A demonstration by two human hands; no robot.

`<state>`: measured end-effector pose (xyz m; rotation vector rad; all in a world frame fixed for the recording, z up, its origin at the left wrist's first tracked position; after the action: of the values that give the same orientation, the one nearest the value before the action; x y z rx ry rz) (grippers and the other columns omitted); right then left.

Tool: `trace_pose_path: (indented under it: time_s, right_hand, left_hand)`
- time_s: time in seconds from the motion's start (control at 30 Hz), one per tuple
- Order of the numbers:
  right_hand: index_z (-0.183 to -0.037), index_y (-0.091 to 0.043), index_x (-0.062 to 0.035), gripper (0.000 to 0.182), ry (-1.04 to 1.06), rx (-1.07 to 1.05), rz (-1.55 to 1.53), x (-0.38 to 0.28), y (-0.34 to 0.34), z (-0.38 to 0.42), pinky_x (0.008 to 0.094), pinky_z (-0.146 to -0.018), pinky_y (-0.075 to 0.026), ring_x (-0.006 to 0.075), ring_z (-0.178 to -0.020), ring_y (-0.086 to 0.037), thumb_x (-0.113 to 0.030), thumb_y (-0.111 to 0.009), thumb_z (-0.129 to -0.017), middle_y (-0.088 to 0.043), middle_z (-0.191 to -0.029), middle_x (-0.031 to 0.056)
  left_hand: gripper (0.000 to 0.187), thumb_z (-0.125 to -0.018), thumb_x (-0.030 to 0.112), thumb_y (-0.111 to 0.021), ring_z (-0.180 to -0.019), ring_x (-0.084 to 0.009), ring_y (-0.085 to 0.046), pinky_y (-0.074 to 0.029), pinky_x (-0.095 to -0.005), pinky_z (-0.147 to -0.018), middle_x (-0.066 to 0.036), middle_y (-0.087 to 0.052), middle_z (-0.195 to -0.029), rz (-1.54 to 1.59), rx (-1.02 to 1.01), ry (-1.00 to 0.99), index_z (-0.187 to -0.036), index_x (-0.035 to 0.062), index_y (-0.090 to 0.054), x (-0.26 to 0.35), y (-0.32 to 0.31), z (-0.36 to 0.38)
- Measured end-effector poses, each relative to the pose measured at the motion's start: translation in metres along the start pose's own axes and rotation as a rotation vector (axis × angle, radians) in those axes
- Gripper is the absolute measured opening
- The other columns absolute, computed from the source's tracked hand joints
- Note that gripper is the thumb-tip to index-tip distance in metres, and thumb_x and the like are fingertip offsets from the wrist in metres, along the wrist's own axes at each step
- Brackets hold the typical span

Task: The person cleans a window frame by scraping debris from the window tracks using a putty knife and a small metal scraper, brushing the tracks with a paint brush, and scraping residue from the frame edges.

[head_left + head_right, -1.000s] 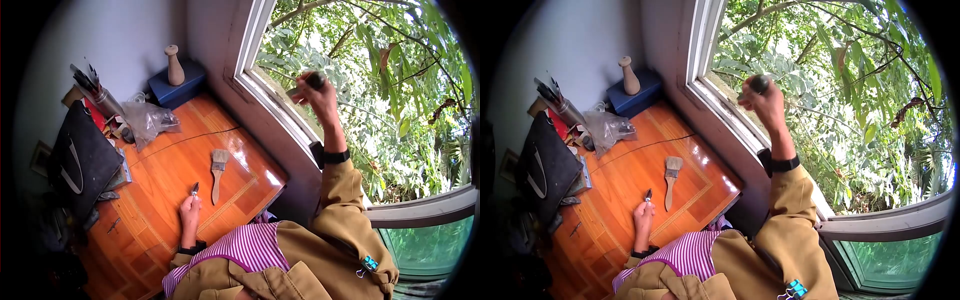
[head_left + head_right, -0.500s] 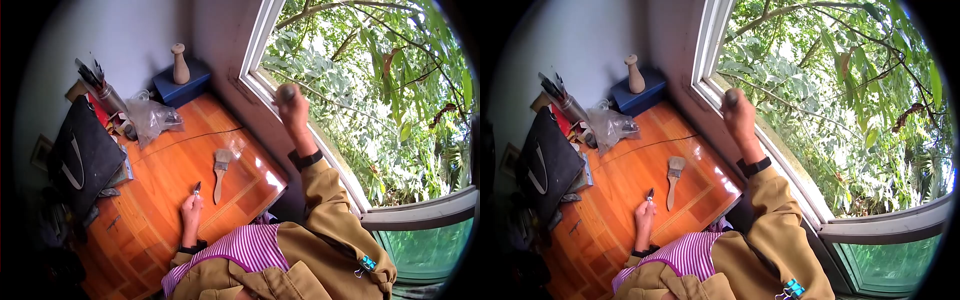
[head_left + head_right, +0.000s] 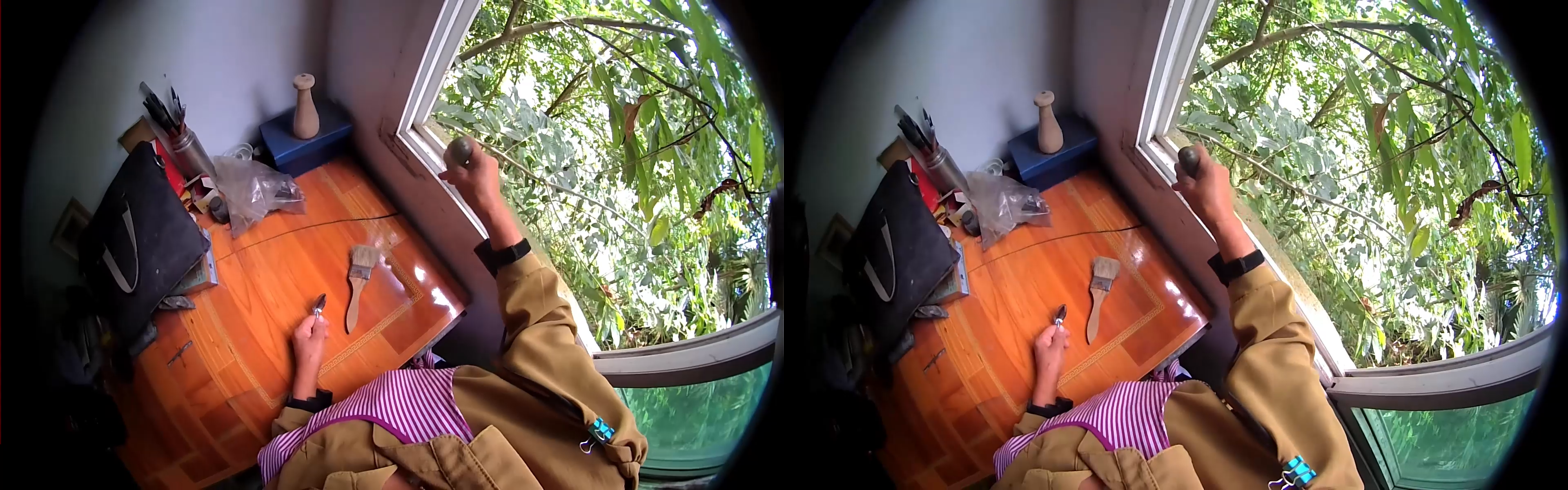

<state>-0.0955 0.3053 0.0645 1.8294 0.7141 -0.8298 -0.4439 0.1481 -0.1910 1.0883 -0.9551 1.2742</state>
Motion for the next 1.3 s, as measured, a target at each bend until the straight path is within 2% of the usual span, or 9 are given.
trace_pose_path:
  time_s: [0.13, 0.33, 0.43, 0.77, 0.8, 0.93, 1.07, 1.13, 1.3]
  right_hand:
    - [-0.097, -0.054, -0.0088, 0.016, 0.35, 0.121, 0.239, 0.001, -0.02, 0.003, 0.0401, -0.063, -0.049, 0.0393, -0.07, -0.061, -0.012, -0.062, -0.082, -0.062, -0.075, 0.0183]
    - [-0.093, -0.056, -0.0072, 0.018, 0.299, 0.423, -0.04, -0.035, 0.047, -0.043, 0.0351, -0.057, -0.051, 0.0242, -0.064, -0.069, -0.021, -0.065, -0.086, -0.065, -0.069, 0.0122]
    - [-0.094, -0.057, -0.0114, 0.028, 0.319, 0.313, 0.234, -0.042, 0.048, -0.046, 0.0384, -0.057, -0.051, 0.0301, -0.067, -0.067, -0.036, -0.067, -0.083, -0.066, -0.072, 0.0146]
    - [-0.096, -0.055, -0.0082, 0.021, 0.202, -0.096, 0.209, -0.01, -0.004, -0.007, 0.0453, -0.064, -0.048, 0.0422, -0.072, -0.06, -0.019, -0.063, -0.08, -0.061, -0.075, 0.0239]
    - [-0.095, -0.05, -0.0076, 0.022, 0.311, -0.114, 0.317, -0.015, -0.012, -0.008, 0.0414, -0.061, -0.049, 0.034, -0.065, -0.063, -0.019, -0.064, -0.082, -0.061, -0.069, 0.0185]
    - [-0.099, -0.049, -0.0094, 0.023, 0.526, -0.242, 0.485, -0.023, -0.033, -0.002, 0.0489, -0.065, -0.047, 0.0437, -0.073, -0.059, -0.016, -0.061, -0.08, -0.061, -0.076, 0.0213]
    - [-0.087, -0.048, -0.0111, 0.017, 0.655, 0.262, 0.237, -0.035, 0.034, -0.047, 0.0455, -0.057, -0.049, 0.0381, -0.064, -0.061, -0.021, -0.061, -0.082, -0.062, -0.071, 0.0169]
    - [-0.097, -0.056, -0.0031, 0.013, 0.165, 0.238, -0.221, -0.015, 0.084, -0.073, 0.0284, -0.051, -0.055, 0.0197, -0.057, -0.067, -0.013, -0.059, -0.088, -0.066, -0.078, 0.0113]
    - [-0.1, -0.051, 0.0031, 0.025, -0.137, -0.149, -0.636, 0.035, 0.091, -0.08, 0.0325, -0.053, -0.059, 0.0246, -0.062, -0.067, -0.015, -0.06, -0.086, -0.065, -0.087, 0.0172]
  left_hand:
    - [0.026, -0.093, 0.022, -0.052, -0.058, -0.0069, -0.045, -0.036, -0.0207, -0.055, 0.001, -0.051, -0.064, -0.006, 0.006, 0.042, -0.083, -0.0005, -0.061, -0.001, 0.0, 0.001]
    - [0.029, -0.093, 0.025, -0.052, -0.056, -0.0069, -0.045, -0.036, -0.0227, -0.053, 0.001, -0.051, -0.062, -0.013, 0.014, -0.028, -0.081, -0.0003, -0.06, 0.002, 0.0, 0.001]
    - [0.028, -0.093, 0.025, -0.053, -0.058, -0.0077, -0.047, -0.037, -0.0229, -0.055, 0.0, -0.051, -0.062, 0.018, 0.011, -0.024, -0.083, -0.0005, -0.061, -0.006, -0.001, -0.004]
    - [0.028, -0.093, 0.025, -0.053, -0.056, -0.0052, -0.042, -0.031, -0.0199, -0.05, 0.001, -0.051, -0.064, 0.093, 0.166, 0.092, -0.083, 0.0005, -0.061, -0.005, 0.028, 0.051]
    - [0.028, -0.093, 0.025, -0.053, -0.056, -0.0053, -0.042, -0.031, -0.02, -0.05, 0.001, -0.051, -0.064, 0.12, 0.189, 0.097, -0.083, 0.0004, -0.061, -0.015, 0.033, 0.06]
    - [0.028, -0.093, 0.025, -0.052, -0.054, -0.0051, -0.04, -0.031, -0.0206, -0.049, 0.001, -0.051, -0.063, 0.088, 0.217, 0.101, -0.083, 0.0005, -0.061, -0.032, 0.027, 0.087]
    - [0.028, -0.093, 0.025, -0.052, -0.052, -0.0042, -0.039, -0.029, -0.0201, -0.047, 0.002, -0.05, -0.062, 0.062, 0.328, 0.14, -0.083, 0.0015, -0.061, -0.023, 0.026, 0.117]
    - [0.027, -0.093, 0.026, -0.052, -0.051, -0.0038, -0.039, -0.029, -0.0197, -0.047, 0.002, -0.05, -0.062, 0.082, 0.371, 0.202, -0.083, 0.0021, -0.061, -0.035, 0.033, 0.132]
    - [0.024, -0.093, 0.026, -0.052, -0.041, -0.0047, -0.034, -0.024, -0.0204, -0.036, 0.002, -0.05, -0.061, 0.2, 0.459, 0.348, -0.084, 0.0048, -0.06, -0.054, 0.022, 0.155]
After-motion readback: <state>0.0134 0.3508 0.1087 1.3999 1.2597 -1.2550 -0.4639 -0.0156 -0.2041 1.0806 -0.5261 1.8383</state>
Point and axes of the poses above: each hand's wrist, its own z-axis away from the middle knuckle, its own y-axis out of the back of the hand, x = y × z, the point moved 8 cm from there along -z, towards the middle knuckle
